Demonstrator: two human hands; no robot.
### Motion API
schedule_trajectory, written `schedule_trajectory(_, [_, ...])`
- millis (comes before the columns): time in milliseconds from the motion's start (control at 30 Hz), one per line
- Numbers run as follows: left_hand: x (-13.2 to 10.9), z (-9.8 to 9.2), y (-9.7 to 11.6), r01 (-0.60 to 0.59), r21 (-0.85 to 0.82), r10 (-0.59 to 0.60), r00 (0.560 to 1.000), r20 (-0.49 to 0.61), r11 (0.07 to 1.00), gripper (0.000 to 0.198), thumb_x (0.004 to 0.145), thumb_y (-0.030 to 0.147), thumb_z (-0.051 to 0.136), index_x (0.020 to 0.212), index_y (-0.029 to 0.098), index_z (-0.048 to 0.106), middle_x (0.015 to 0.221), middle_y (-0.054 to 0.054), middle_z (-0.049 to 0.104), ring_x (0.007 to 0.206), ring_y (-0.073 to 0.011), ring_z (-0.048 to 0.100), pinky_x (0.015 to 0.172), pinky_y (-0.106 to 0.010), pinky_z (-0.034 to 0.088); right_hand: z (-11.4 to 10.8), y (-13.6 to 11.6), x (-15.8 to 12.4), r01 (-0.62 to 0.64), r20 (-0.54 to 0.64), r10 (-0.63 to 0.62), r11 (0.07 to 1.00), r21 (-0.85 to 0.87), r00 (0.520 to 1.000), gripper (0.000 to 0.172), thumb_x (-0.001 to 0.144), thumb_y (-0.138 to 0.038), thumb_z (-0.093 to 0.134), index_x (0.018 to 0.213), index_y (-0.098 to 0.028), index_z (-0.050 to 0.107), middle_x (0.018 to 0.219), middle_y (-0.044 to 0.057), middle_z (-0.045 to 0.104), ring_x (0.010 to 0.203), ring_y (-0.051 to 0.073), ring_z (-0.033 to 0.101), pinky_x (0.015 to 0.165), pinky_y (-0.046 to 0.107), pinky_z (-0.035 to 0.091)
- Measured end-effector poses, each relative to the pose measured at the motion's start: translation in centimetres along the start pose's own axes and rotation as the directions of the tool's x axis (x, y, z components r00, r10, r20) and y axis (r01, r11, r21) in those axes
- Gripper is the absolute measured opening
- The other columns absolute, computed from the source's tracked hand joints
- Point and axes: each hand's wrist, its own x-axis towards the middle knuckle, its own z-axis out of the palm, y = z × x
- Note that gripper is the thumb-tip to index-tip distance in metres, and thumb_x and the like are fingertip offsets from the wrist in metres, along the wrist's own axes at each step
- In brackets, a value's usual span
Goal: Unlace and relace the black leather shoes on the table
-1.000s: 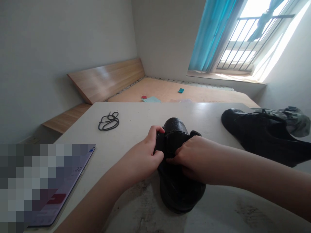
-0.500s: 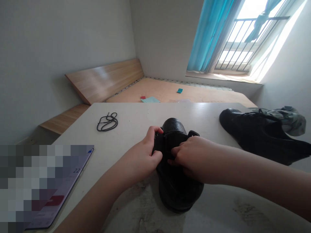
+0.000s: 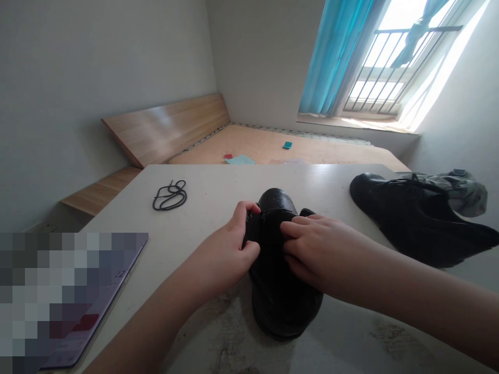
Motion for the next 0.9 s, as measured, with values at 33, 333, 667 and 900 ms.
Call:
schedule_trajectory(33, [0.0, 0.1, 0.0, 0.000, 0.000, 0.000, 1.000, -0.003, 1.000, 0.045, 0.080, 0.021, 0.043, 0.122, 0.032, 0.032, 0.075, 0.005, 0.056, 0.062, -0.0187, 0.057, 0.058, -0.028, 0.039, 0.0, -0.1, 0.2, -0.023, -0.003, 0.023, 1.000, -0.016, 1.000, 0.018, 0.087, -0.027, 0.057, 0.088, -0.018, 0.072, 0.094, 0.007, 0.064, 0.088, 0.024, 0.060, 0.076, 0.039, 0.043])
schedule_trajectory(333, [0.0, 0.1, 0.3, -0.013, 0.011, 0.014, 1.000, -0.019, 1.000, 0.045, 0.078, 0.019, 0.044, 0.121, 0.031, 0.033, 0.073, 0.005, 0.053, 0.062, -0.0180, 0.056, 0.057, -0.028, 0.039, -0.1, -0.2, 1.4, 0.108, -0.056, -0.113, 0.990, -0.091, 0.992, 0.012, 0.078, -0.024, 0.066, 0.069, -0.020, 0.073, 0.095, 0.009, 0.063, 0.097, 0.027, 0.053, 0.078, 0.040, 0.042])
schedule_trajectory(667, [0.0, 0.3, 0.2, -0.025, -0.024, 0.024, 0.999, -0.031, 0.999, 0.044, 0.080, 0.021, 0.045, 0.121, 0.032, 0.033, 0.078, 0.004, 0.058, 0.067, -0.0198, 0.060, 0.061, -0.030, 0.041, 1.0, -0.9, -1.1, -0.173, -0.582, -0.065, 0.923, -0.344, 0.811, 0.017, 0.085, -0.022, 0.061, 0.093, -0.015, 0.074, 0.125, 0.012, 0.060, 0.117, 0.032, 0.045, 0.098, 0.044, 0.036])
schedule_trajectory(900, [-0.1, 0.4, -0.1, -0.051, -0.067, 0.049, 0.998, -0.033, 0.996, 0.047, 0.082, 0.024, 0.047, 0.126, 0.034, 0.033, 0.079, 0.005, 0.059, 0.066, -0.0185, 0.059, 0.060, -0.029, 0.042, -0.9, -1.3, -0.1, -0.281, -0.464, 0.205, 0.954, -0.100, 0.862, 0.011, 0.084, -0.017, 0.060, 0.080, -0.019, 0.069, 0.079, 0.007, 0.063, 0.080, 0.025, 0.059, 0.067, 0.036, 0.041])
